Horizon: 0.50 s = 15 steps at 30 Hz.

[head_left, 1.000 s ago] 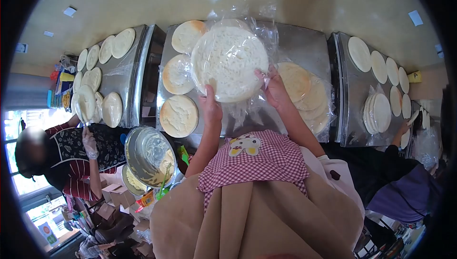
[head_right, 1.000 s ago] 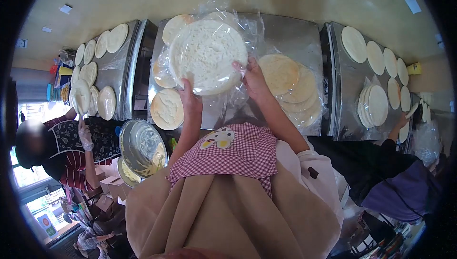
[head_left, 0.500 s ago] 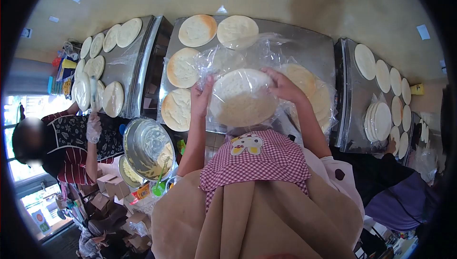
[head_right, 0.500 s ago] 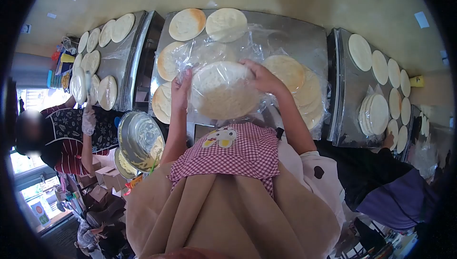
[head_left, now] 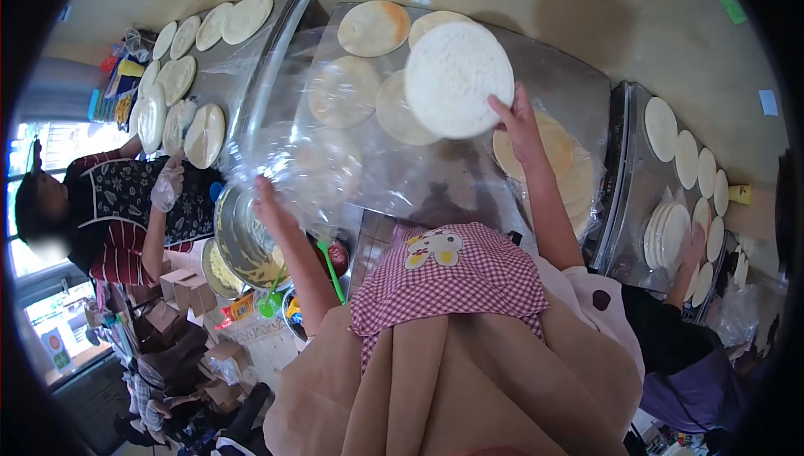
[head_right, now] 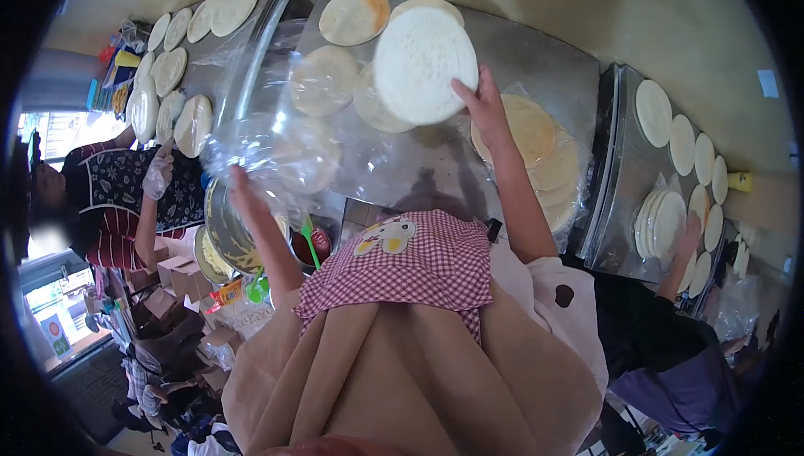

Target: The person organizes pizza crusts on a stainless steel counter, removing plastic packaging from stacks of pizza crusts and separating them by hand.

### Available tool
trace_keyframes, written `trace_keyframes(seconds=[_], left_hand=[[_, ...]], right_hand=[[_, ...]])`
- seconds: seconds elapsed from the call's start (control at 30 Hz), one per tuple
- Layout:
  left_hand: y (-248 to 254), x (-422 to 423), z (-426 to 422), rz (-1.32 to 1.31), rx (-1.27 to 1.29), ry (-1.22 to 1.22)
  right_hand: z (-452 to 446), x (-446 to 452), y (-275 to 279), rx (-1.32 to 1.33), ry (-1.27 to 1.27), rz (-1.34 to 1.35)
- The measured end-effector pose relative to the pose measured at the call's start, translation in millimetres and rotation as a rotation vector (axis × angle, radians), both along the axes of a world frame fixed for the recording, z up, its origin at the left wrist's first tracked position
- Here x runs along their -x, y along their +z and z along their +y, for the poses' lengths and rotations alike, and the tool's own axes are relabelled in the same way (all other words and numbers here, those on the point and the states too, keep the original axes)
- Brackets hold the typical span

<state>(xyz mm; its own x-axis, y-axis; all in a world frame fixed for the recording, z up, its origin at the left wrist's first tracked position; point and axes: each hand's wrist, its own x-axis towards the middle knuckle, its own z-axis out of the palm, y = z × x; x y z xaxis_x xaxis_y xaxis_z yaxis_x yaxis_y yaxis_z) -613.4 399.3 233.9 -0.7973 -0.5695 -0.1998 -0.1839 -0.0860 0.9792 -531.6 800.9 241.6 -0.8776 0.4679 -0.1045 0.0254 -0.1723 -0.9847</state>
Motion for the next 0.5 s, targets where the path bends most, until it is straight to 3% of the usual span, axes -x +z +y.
trace_keyframes(seconds=[0.07, 0.1, 0.2, 0.3, 0.33, 0.43, 0.5], left_hand=[[-17, 13, -50, 0.262, -0.1, 0.051], [0, 12, -57, 0.292, -0.144, 0.105], [40, 8, -64, 0.381, -0.089, 0.306], [73, 5, -44, 0.475, -0.051, 0.423], [75, 4, -41, 0.475, -0.053, 0.404], [76, 5, -33, 0.471, -0.06, 0.35], [70, 8, -26, 0.465, -0.074, 0.316]], right_hand=[[4, 21, -27, -0.256, 0.016, 0.172], [-5, 21, -18, -0.523, 0.012, 0.034], [-39, 8, -37, -1.014, 0.155, 0.193], [-74, -25, -117, -1.401, 0.504, 0.131], [-81, -39, -137, -1.487, 0.638, 0.144], [-88, -64, -159, -1.504, 0.703, 0.075], [-77, -69, -150, -1.357, 0.76, 0.021]])
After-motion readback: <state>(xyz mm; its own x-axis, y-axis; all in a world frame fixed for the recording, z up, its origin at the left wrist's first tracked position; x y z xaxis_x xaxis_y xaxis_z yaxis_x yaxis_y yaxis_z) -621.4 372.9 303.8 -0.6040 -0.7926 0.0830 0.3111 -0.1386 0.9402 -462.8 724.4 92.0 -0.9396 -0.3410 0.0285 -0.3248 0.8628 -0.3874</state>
